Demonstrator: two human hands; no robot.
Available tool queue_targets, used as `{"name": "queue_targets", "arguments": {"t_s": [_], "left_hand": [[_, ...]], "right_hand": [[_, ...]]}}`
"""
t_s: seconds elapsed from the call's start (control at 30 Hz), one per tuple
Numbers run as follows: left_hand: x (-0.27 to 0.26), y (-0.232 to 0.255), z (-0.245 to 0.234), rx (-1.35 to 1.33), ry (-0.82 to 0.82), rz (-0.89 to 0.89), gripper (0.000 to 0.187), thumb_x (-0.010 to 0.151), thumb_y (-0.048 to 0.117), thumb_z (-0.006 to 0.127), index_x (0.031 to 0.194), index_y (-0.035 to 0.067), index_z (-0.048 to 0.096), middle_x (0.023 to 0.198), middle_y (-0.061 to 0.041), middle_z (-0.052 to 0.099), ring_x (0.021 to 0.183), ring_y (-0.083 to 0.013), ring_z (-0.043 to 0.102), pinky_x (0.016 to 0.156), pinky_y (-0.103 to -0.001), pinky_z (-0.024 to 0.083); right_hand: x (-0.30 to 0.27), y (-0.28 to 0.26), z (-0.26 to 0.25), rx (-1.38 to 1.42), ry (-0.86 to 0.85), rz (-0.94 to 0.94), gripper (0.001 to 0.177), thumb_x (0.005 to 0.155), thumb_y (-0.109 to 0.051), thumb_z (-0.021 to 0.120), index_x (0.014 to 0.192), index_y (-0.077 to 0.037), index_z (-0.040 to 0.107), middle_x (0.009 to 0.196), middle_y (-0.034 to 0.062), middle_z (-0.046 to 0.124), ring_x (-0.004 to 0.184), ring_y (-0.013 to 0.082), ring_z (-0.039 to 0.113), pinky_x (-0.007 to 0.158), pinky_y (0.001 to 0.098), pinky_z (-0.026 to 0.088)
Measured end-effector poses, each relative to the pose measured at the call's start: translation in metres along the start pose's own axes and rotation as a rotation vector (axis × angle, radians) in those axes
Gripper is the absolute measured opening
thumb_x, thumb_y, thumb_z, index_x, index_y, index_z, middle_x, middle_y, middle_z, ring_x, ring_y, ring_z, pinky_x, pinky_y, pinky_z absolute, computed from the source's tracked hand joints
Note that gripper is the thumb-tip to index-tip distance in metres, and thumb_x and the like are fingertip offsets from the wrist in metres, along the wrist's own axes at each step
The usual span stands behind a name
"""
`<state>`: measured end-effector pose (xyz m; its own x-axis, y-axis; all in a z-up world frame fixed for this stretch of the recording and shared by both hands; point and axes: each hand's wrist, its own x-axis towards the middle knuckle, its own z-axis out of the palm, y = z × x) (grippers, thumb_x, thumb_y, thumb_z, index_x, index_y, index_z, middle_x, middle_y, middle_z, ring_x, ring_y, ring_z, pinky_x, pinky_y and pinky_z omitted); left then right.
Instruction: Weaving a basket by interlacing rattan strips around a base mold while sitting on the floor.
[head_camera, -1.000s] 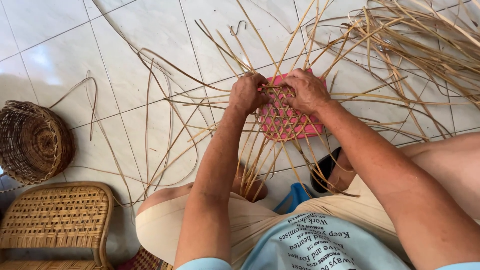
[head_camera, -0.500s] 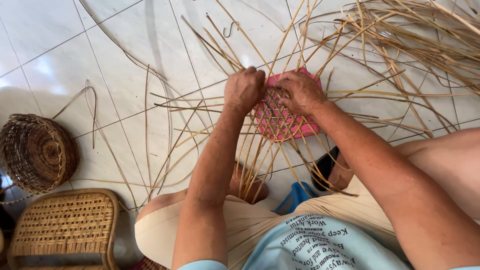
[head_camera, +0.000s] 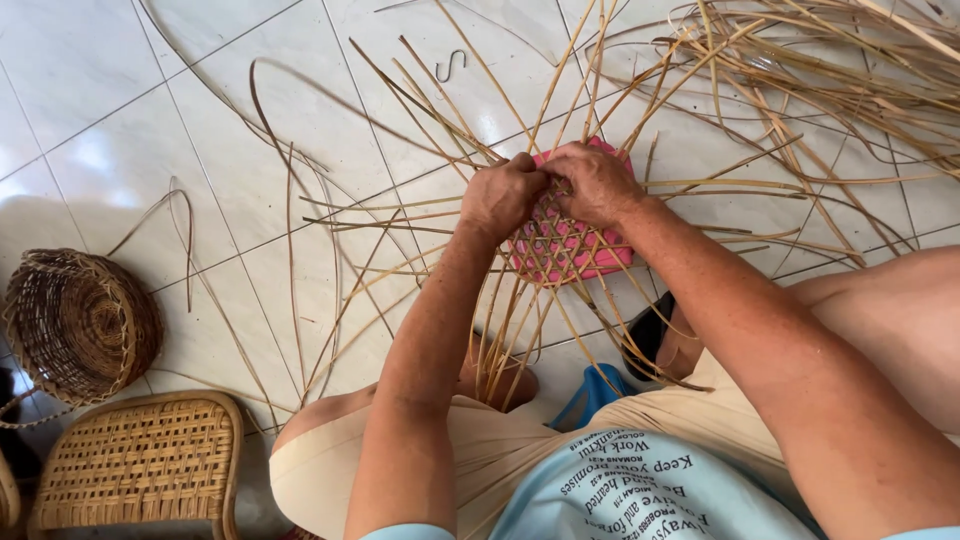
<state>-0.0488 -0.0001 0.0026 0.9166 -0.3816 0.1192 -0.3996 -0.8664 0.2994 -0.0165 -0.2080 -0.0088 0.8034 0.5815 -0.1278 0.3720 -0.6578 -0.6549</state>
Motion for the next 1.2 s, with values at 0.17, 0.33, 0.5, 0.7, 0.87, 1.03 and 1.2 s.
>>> {"name": "queue_targets", "arguments": {"t_s": [0.17,0.33,0.5,0.7,0.87,1.03,1.2], "left_hand": [[0.007,-0.009,0.009,0.031,-0.033,0.055,0.013,0.095,0.029,0.058,0.085,0.027,0.066,0.085,0.000,0.060,0.079,-0.0296,0.073,0.062,-0.042,0.062],[0.011,-0.010,0.013,0.106,-0.045,0.112,0.014,0.096,0.021,0.057,0.084,0.025,0.063,0.081,0.000,0.059,0.075,-0.0300,0.073,0.057,-0.042,0.061],[0.003,-0.007,0.015,0.160,-0.025,0.133,0.008,0.099,0.025,0.051,0.097,0.023,0.058,0.088,-0.002,0.053,0.078,-0.0319,0.071,0.058,-0.046,0.060],[-0.020,-0.022,-0.019,-0.057,0.064,-0.220,0.024,0.087,0.049,0.073,0.087,0.025,0.068,0.090,-0.001,0.060,0.081,-0.0342,0.072,0.066,-0.049,0.061],[-0.033,-0.028,-0.039,-0.137,-0.024,-0.331,0.028,0.086,0.051,0.075,0.101,0.028,0.074,0.101,-0.002,0.062,0.088,-0.0369,0.073,0.077,-0.052,0.063],[-0.036,-0.022,-0.021,-0.178,-0.080,-0.444,0.025,0.088,0.052,0.072,0.107,0.036,0.074,0.105,0.002,0.063,0.091,-0.0327,0.074,0.079,-0.049,0.064],[-0.036,-0.016,-0.027,-0.222,-0.076,-0.484,0.032,0.088,0.048,0.071,0.117,0.038,0.071,0.110,0.002,0.065,0.096,-0.0318,0.075,0.084,-0.049,0.065]], "right_hand": [[0.003,-0.002,-0.001,0.009,-0.010,0.013,0.050,0.073,-0.024,0.086,0.122,-0.024,0.075,0.128,-0.0025,0.067,0.119,0.0352,0.065,0.104,0.0498,0.053],[0.003,0.000,0.001,0.002,-0.014,0.024,0.047,0.073,-0.023,0.085,0.119,-0.021,0.075,0.128,-0.0019,0.067,0.118,0.0366,0.066,0.102,0.0517,0.054],[0.002,-0.001,-0.002,-0.008,-0.011,0.022,0.046,0.075,-0.022,0.082,0.120,-0.019,0.075,0.128,-0.0008,0.067,0.117,0.0388,0.065,0.102,0.0512,0.054],[0.002,-0.009,-0.010,0.006,-0.032,-0.010,0.051,0.074,-0.022,0.084,0.124,-0.021,0.075,0.129,0.0045,0.066,0.118,0.0429,0.064,0.103,0.0533,0.053],[0.003,-0.010,-0.008,-0.021,-0.021,-0.006,0.051,0.072,-0.023,0.087,0.122,-0.025,0.074,0.126,0.0032,0.064,0.120,0.0392,0.064,0.105,0.0497,0.052],[0.001,-0.009,-0.002,0.003,-0.030,0.028,0.051,0.073,-0.022,0.088,0.122,-0.024,0.074,0.127,0.0032,0.062,0.122,0.0389,0.062,0.106,0.0502,0.051],[0.002,-0.013,-0.004,-0.032,-0.035,0.048,0.050,0.073,-0.022,0.087,0.121,-0.027,0.072,0.127,0.0019,0.060,0.125,0.0367,0.061,0.108,0.0499,0.050]]}}
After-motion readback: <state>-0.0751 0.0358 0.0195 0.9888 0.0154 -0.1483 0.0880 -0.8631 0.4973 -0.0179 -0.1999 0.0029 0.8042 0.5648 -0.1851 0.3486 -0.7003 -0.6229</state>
